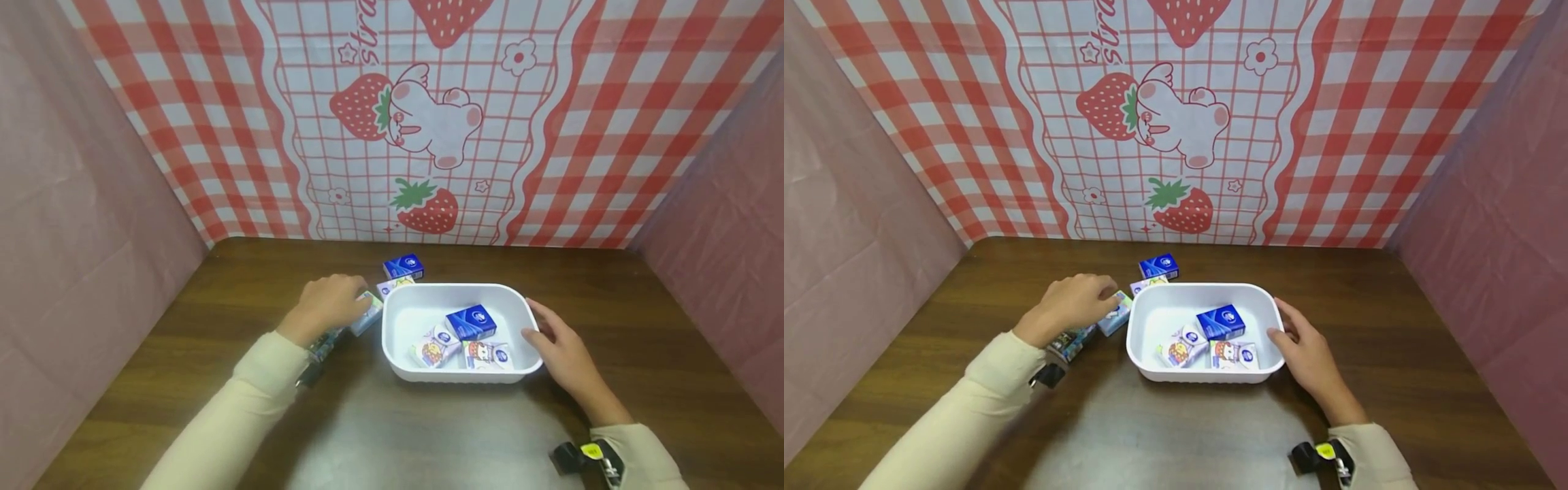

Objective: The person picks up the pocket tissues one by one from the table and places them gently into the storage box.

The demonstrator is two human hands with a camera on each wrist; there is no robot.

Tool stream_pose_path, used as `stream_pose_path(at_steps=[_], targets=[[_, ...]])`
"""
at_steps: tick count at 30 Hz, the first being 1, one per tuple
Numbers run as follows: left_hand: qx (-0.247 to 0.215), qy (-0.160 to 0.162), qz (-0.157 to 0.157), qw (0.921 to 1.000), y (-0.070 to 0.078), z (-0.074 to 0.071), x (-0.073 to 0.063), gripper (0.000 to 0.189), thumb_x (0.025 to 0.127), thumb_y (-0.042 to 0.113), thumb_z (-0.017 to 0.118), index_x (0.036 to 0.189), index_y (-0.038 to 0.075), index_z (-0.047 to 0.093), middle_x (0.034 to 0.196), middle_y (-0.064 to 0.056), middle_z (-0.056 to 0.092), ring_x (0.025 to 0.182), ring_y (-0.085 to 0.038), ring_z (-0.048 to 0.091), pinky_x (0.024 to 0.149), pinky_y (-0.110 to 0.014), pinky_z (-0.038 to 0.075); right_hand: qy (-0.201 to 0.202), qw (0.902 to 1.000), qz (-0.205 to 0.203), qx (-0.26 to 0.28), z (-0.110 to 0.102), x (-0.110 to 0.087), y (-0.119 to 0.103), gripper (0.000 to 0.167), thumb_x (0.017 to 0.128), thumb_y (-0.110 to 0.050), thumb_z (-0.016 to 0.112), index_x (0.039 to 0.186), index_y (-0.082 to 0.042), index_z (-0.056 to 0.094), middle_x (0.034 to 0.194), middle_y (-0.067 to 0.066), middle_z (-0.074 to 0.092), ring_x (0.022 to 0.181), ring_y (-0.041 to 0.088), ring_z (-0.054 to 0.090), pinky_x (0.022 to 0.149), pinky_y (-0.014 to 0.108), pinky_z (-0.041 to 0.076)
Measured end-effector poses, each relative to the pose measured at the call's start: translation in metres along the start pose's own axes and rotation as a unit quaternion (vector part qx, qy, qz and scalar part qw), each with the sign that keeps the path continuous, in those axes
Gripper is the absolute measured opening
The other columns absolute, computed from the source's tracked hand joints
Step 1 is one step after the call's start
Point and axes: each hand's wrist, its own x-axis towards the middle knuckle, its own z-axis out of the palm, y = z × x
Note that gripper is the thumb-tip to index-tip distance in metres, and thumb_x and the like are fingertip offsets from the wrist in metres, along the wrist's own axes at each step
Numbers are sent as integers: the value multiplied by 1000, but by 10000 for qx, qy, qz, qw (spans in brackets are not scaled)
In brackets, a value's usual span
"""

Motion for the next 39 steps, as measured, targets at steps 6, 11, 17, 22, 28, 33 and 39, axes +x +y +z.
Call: stream_pose_path(at_steps=[6, 11, 17, 22, 28, 33, 39], targets=[[-44, -24, -83, 10000, -4, 0, -8, 41, 95, 40, 58, 124, 13, 69, 111, -5, 71, 97, -25, 64, 79, -48, 53, -11, 10000, -52, 21, 1, 0, 2, 59, 103, -31, 54, 156, -13, 35, 141, 26, 51, 116, 41, 57, 85, 45, 55], [-35, -129, -129, 9998, -9, 2, -16, 45, 96, 42, 59, 128, 12, 67, 113, -6, 70, 99, -25, 63, 81, -49, 53, 18, 9999, -123, 52, 1, 0, 3, 58, 103, -29, 54, 155, -12, 37, 142, 25, 51, 117, 41, 57, 84, 39, 54], [204, -20, -96, 9997, -15, 5, -23, 43, 96, 42, 59, 126, 11, 68, 110, -6, 70, 95, -26, 63, 77, -49, 53, -37, 9999, -46, 81, 2, 0, 2, 59, 103, -31, 53, 156, -13, 35, 147, 24, 47, 121, 43, 54, 90, 54, 53], [353, -1, -97, 9993, -19, 7, -27, 40, 95, 40, 59, 121, 11, 69, 106, -6, 70, 91, -26, 64, 71, -49, 52, -31, 10000, -16, 77, 1, -1, 2, 59, 103, -31, 53, 156, -13, 35, 146, 25, 47, 120, 43, 55, 90, 55, 53], [356, -43, -97, 9993, -23, 7, -31, 39, 95, 38, 58, 121, 10, 68, 103, -7, 70, 87, -26, 63, 66, -46, 52, 18, 9999, -105, 44, 0, 0, 2, 58, 103, -30, 54, 156, -12, 36, 145, 26, 49, 119, 43, 56, 89, 54, 54], [234, -114, -98, 9996, -26, 8, -35, 40, 94, 35, 60, 124, 10, 67, 104, -8, 69, 86, -25, 62, 68, -47, 51, -6, 10000, -63, 49, -1, 0, 1, 59, 103, -31, 53, 156, -13, 35, 146, 25, 47, 120, 44, 55, 89, 55, 54], [281, -52, -68, 9996, -29, 12, -39, 37, 94, 35, 61, 122, 12, 69, 107, -7, 69, 92, -27, 63, 69, -48, 51, -25, 10000, -37, 86, -1, 0, 0, 59, 103, -31, 53, 156, -13, 35, 147, 25, 47, 121, 44, 55, 89, 55, 54]])
